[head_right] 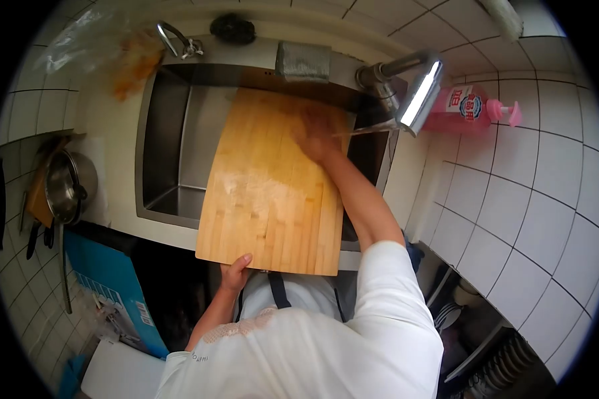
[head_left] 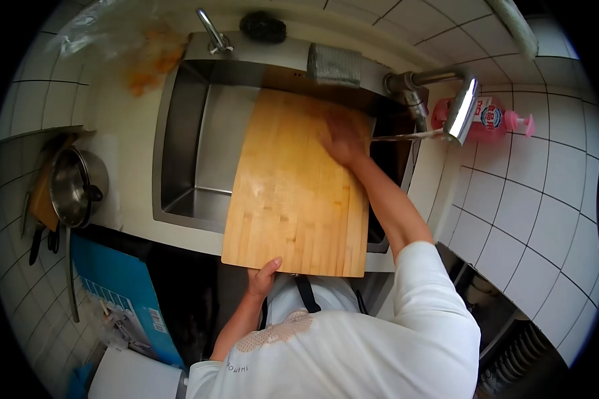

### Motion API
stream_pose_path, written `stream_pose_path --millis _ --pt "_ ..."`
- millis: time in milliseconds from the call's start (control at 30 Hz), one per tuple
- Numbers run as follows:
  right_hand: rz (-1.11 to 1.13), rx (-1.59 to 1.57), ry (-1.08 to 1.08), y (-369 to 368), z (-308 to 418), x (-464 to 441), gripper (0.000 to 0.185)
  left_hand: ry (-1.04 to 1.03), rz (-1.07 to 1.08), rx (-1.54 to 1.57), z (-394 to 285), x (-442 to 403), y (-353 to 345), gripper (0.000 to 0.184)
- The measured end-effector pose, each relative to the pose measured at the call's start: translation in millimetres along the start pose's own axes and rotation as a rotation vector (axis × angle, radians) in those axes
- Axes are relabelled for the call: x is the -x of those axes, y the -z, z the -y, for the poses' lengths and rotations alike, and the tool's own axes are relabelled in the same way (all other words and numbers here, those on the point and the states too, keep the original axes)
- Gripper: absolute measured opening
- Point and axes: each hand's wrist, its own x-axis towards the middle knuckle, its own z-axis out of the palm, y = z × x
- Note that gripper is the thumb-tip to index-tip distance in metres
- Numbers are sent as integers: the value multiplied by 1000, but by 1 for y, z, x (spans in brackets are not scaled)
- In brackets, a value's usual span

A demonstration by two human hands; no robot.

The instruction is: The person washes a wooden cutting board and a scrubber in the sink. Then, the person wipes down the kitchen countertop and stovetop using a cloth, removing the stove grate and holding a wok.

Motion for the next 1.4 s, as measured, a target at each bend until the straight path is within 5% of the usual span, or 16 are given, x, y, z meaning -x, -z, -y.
stream_pose_path --millis 67,167,233,367,533,600,667,767,833,967,1033,1067,1133,1267,1400 --pt "-81 -30 151 -3 22 31 59 -13 -2 -10 -1 -4 0 41" --pt "29 -323 32 33 55 40 57 -16 -16 46 -3 -6 -6 43" --pt "-491 -163 290 66 77 19 57 23 -31 115 -5 -4 -8 44" --pt "-838 292 216 89 79 -60 45 -8 -15 64 -1 -5 -4 44" --pt "-585 -41 160 77 45 -5 37 -24 -11 22 2 -7 -1 43" --pt "-412 -138 333 36 12 52 37 -23 -15 16 2 -5 -1 42" --pt "-135 150 305 16 23 99 40 -25 -25 4 2 -4 -3 41" --pt "24 16 214 11 -3 35 44 -4 -67 31 -4 -2 -8 38" --pt "-65 -35 125 -1 -25 -16 43 7 -44 -36 -5 -2 -5 36" --pt "-30 -46 19 17 18 25 42 72 20 -10 -2 -3 4 49" --pt "-167 135 376 0 38 79 40 -9 24 -50 -6 -4 -2 49" --pt "-164 138 374 6 37 75 40 -6 25 -46 -5 -3 -2 49" --pt "78 -136 259 24 25 50 42 62 43 -50 -2 -3 4 47" --pt "-220 84 -177 -1 -17 -13 38 -48 -95 -15 -10 -2 -11 33" --pt "3 -73 -55 -1 85 -12 39 33 -39 -27 -6 -1 -5 34"
